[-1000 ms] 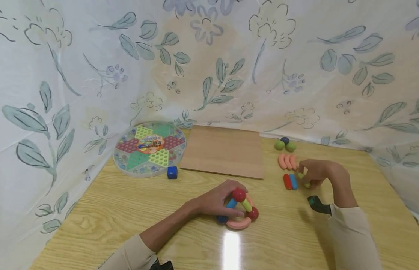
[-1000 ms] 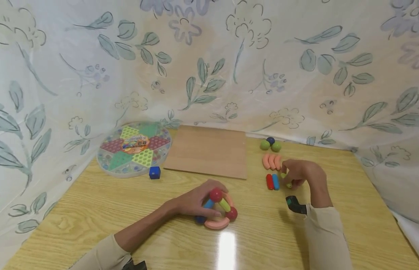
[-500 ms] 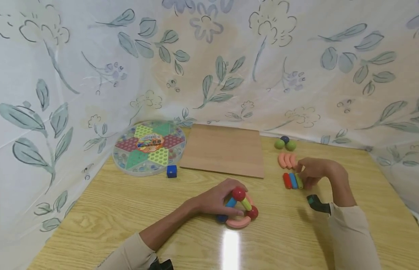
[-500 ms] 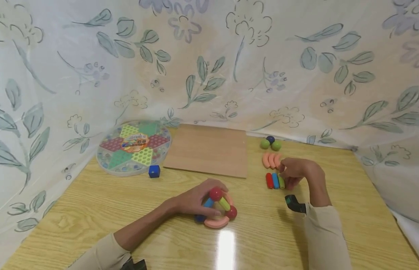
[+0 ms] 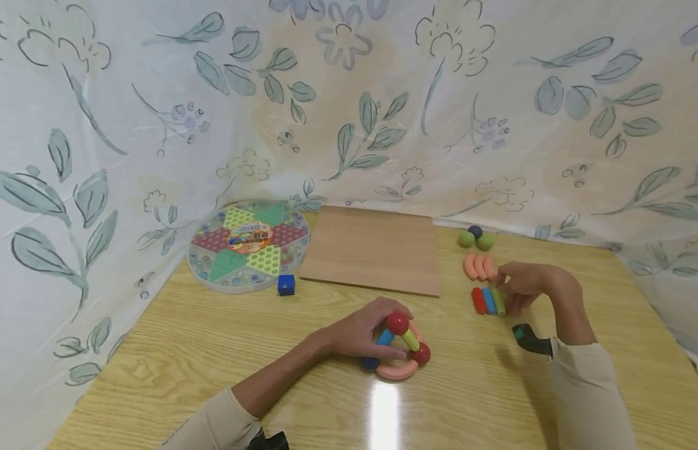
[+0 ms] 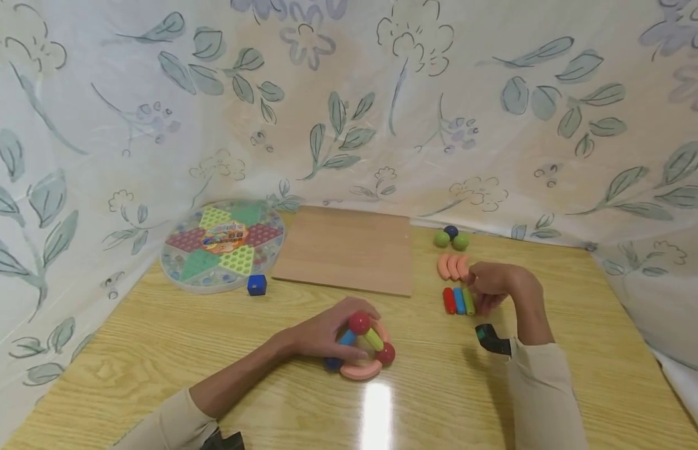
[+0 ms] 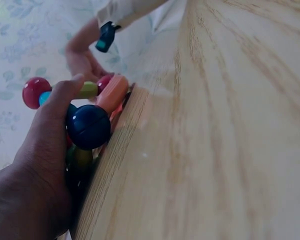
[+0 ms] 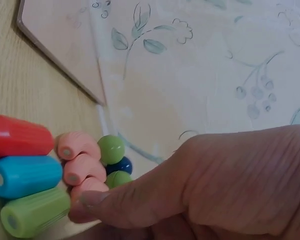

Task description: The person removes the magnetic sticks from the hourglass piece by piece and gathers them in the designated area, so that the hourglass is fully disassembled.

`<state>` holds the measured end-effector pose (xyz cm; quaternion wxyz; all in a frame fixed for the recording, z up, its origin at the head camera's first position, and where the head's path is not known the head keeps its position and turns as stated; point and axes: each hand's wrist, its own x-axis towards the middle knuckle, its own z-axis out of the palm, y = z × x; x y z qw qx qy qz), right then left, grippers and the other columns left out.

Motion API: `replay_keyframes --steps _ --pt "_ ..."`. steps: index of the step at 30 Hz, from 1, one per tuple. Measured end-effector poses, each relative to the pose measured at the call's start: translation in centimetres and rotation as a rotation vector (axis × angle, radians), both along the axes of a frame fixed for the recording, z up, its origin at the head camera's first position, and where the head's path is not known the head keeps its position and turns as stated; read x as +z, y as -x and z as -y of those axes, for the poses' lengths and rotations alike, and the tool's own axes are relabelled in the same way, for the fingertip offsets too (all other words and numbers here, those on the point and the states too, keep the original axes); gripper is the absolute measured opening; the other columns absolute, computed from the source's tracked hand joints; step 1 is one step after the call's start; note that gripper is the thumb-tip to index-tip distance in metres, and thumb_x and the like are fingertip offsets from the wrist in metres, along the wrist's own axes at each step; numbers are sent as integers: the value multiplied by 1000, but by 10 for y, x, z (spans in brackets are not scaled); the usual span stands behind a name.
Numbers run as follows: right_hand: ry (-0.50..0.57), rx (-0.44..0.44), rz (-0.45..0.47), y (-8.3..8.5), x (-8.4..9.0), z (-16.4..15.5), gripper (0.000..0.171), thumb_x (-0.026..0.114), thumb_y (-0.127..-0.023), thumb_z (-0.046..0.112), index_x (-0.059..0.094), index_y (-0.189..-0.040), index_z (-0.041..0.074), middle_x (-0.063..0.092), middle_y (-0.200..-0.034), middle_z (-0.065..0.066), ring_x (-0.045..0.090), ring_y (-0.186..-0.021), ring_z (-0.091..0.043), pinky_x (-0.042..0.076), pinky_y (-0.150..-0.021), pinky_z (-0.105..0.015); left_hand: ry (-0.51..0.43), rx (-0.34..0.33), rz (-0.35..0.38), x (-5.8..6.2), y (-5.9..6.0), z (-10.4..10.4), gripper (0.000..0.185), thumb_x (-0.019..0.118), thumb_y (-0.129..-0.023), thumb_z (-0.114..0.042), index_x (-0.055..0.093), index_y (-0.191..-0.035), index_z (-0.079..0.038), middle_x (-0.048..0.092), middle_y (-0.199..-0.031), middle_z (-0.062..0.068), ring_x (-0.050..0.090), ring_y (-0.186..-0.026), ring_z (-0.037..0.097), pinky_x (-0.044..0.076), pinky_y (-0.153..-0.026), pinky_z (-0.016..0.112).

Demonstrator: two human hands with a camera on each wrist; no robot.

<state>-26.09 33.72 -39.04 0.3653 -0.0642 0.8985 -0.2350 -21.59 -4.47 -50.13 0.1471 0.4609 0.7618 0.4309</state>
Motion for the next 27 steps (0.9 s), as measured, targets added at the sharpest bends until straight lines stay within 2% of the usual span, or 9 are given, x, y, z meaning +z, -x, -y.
replay_keyframes --steps 4,6,9,12,18,23,25,26,27 --pt "-50 24 -35 -5 13 5 22 48 -106 13 55 -115 -6 71 -81 -9 68 -74 -18 56 -75 -33 -8 -3 -13 0 0 1 62 78 -90 -37 53 -142 -17 57 -137 -4 48 -130 9 42 -114 33" --pt "-70 51 -47 -8 22 10 22 48 -108 17 55 -113 -4 66 -75 -6 63 -70 -16 52 -75 -33 -10 -9 -20 0 -1 1 62 78 -90 -37 53 -143 -17 57 -138 -4 48 -131 9 42 -115 33" --pt "-45 93 -72 -11 35 23 26 50 -109 23 53 -115 -2 61 -75 -3 57 -70 -16 47 -75 -32 -10 -6 -21 0 -2 1 62 78 -90 -38 53 -143 -17 57 -139 -3 47 -132 9 42 -115 32" --pt "32 138 -102 -15 48 43 24 52 -109 25 52 -115 1 59 -80 -3 55 -74 -17 46 -75 -32 -6 9 -26 0 -2 2 64 79 -90 -37 53 -143 -16 57 -139 -2 48 -131 9 43 -114 32" --pt "136 307 -254 -33 72 89 25 57 -108 25 56 -126 8 67 -108 -5 66 -93 -16 53 -83 -33 1 18 -25 -2 -3 4 64 79 -89 -38 53 -144 -17 57 -138 -3 49 -131 9 43 -114 32" --pt "192 527 -403 -55 73 128 33 61 -107 33 56 -135 18 68 -121 1 67 -100 -9 57 -87 -31 5 12 -28 -3 -3 6 68 81 -88 -37 49 -146 -20 53 -146 -2 47 -136 12 42 -118 33" --pt "218 594 -425 -63 69 141 36 63 -106 33 57 -138 20 67 -122 4 65 -103 -7 57 -88 -29 -1 -7 4 -2 -2 6 72 80 -89 -41 44 -150 -26 49 -151 -2 45 -140 11 39 -120 34" --pt "224 620 -429 -67 66 146 37 64 -105 31 57 -139 21 66 -122 6 64 -104 -8 56 -89 -30 -13 -21 27 -1 -1 6 75 79 -90 -48 40 -152 -30 46 -152 -2 43 -141 11 39 -121 35" --pt "228 638 -429 -70 64 151 37 66 -104 28 57 -139 21 65 -121 7 63 -104 -8 56 -90 -31 -51 -52 50 -1 1 5 76 78 -90 -51 39 -152 -30 45 -152 -1 43 -142 12 38 -121 35"
